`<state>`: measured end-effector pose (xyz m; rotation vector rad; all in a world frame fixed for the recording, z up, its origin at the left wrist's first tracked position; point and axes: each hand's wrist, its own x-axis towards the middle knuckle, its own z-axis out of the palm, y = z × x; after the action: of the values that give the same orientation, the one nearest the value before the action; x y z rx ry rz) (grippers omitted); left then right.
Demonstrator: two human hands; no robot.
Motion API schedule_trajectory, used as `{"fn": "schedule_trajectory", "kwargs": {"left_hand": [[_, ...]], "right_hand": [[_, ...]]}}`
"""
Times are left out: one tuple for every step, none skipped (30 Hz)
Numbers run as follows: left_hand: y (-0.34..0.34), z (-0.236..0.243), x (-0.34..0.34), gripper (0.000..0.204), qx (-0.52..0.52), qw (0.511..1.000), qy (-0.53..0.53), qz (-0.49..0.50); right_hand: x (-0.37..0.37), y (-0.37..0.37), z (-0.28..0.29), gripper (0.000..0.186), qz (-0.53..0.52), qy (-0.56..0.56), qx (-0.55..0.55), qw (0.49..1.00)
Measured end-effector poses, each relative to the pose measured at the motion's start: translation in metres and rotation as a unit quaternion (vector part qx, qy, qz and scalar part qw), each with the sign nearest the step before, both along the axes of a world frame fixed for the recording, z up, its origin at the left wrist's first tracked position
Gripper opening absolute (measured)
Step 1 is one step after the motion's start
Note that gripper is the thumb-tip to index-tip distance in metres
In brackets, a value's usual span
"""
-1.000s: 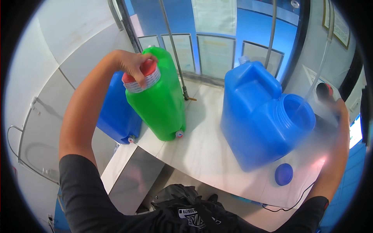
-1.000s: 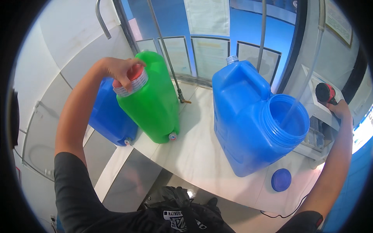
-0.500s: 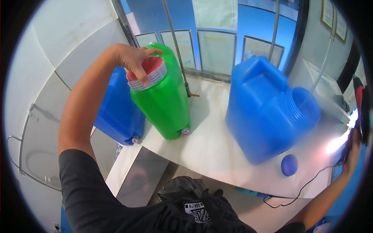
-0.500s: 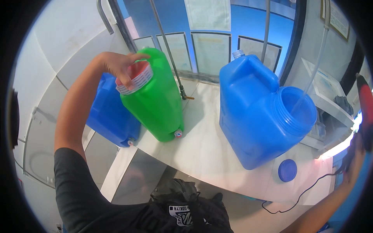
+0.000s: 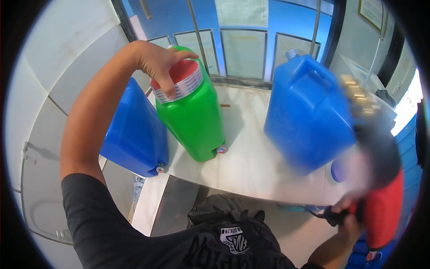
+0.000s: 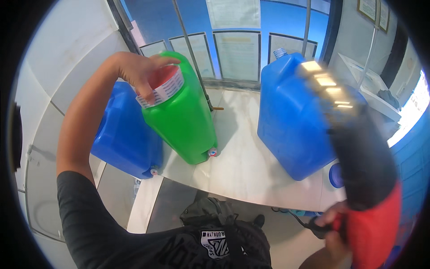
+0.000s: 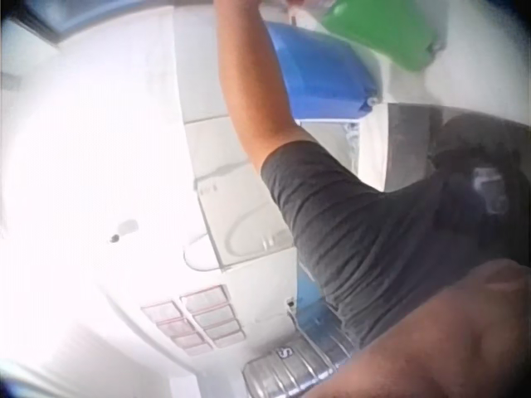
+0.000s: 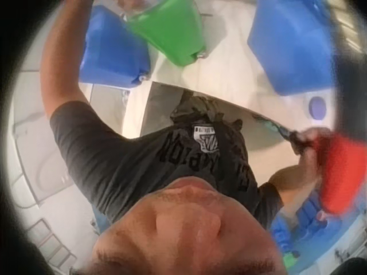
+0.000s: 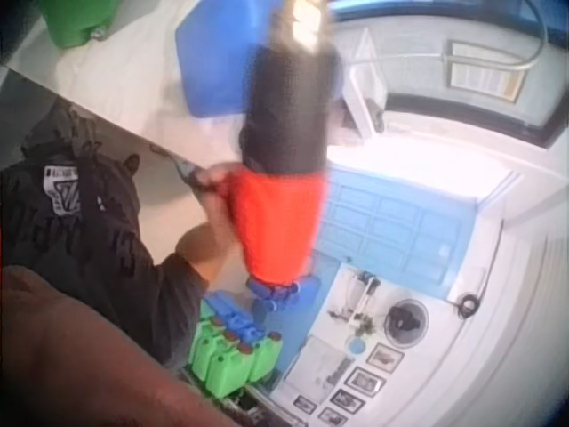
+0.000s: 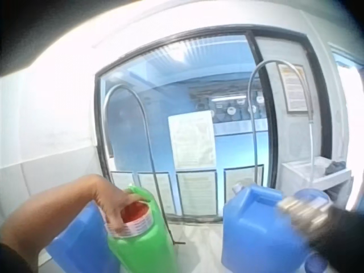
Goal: The person labels several large plastic jerrycans by applying adhesive labels to their caps and bodies. They use a red heat gun to warm the labels for adhesion, then place the containers on a counter.
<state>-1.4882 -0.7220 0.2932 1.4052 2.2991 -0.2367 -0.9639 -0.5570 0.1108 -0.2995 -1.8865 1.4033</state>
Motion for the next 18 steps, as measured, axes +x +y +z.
{"fn": "schedule_trajectory", "kwargs": {"left_hand": [[-0.001, 0.0, 0.0, 0.128, 0.006, 1.0, -0.007, 0.0], [-0.001, 0.0, 0.0, 0.128, 0.009, 1.0, -0.008, 0.004], [-0.001, 0.0, 0.001, 0.127, 0.01, 1.0, -0.009, -0.004], [-0.001, 0.0, 0.001, 0.126, 0.008, 1.0, -0.004, -0.008], [-0.001, 0.0, 0.002, 0.126, 0.002, 1.0, 0.008, -0.01], [-0.001, 0.0, 0.002, 0.126, 0.0, 1.0, 0.005, -0.013], [-0.001, 0.001, 0.003, 0.126, -0.005, 1.0, 0.008, -0.014], [0.0, 0.001, 0.003, 0.126, -0.009, 1.0, 0.011, -0.014], [0.0, 0.002, 0.004, 0.126, -0.01, 1.0, 0.009, -0.012], [0.0, 0.002, 0.004, 0.125, -0.011, 1.0, 0.008, -0.011], [0.0, 0.003, 0.005, 0.125, -0.013, 1.0, 0.009, -0.007], [0.0, 0.003, 0.005, 0.125, -0.011, 1.0, 0.013, -0.013], [0.0, 0.003, 0.005, 0.125, -0.011, 1.0, 0.019, -0.016], [0.0, 0.003, 0.005, 0.125, -0.012, 0.999, 0.027, -0.018], [0.001, 0.003, 0.005, 0.125, -0.008, 0.999, 0.024, -0.021], [0.0, 0.002, 0.005, 0.124, -0.006, 0.999, 0.023, -0.022], [0.0, 0.002, 0.004, 0.124, -0.005, 0.999, 0.026, -0.022], [0.0, 0.001, 0.002, 0.125, 0.002, 1.0, 0.013, -0.02]], "right_hand": [[-0.014, -0.015, -0.011, 0.048, -0.022, -0.002, -0.002, 1.0], [-0.02, -0.026, -0.013, 0.039, -0.044, -0.063, -0.007, 0.997], [-0.033, -0.027, -0.019, 0.035, 0.012, -0.098, 0.049, 0.994], [-0.046, -0.029, -0.023, 0.031, 0.069, -0.125, 0.106, 0.984], [-0.06, -0.037, -0.03, 0.03, 0.007, -0.127, 0.198, 0.972], [-0.074, -0.046, -0.035, 0.029, -0.064, -0.13, 0.284, 0.948], [-0.088, -0.045, -0.036, 0.03, -0.094, -0.103, 0.408, 0.902], [-0.1, -0.048, -0.036, 0.029, -0.093, -0.09, 0.411, 0.903], [-0.112, -0.051, -0.035, 0.029, -0.091, -0.076, 0.414, 0.902], [-0.124, -0.055, -0.035, 0.027, -0.061, -0.075, 0.296, 0.95], [-0.132, -0.056, -0.032, 0.025, -0.038, -0.071, 0.235, 0.969], [-0.138, -0.058, -0.029, 0.022, -0.018, -0.064, 0.172, 0.983], [-0.143, -0.058, -0.025, 0.02, -0.008, -0.056, 0.171, 0.984], [-0.146, -0.061, -0.024, 0.023, -0.01, -0.056, 0.163, 0.985], [-0.148, -0.059, -0.023, 0.026, -0.014, -0.085, 0.234, 0.968], [-0.148, -0.061, -0.023, 0.035, -0.029, -0.122, 0.295, 0.947], [-0.149, -0.06, -0.025, 0.04, -0.033, -0.129, 0.308, 0.942], [-0.149, -0.058, -0.028, 0.044, -0.037, -0.137, 0.321, 0.937]]}}
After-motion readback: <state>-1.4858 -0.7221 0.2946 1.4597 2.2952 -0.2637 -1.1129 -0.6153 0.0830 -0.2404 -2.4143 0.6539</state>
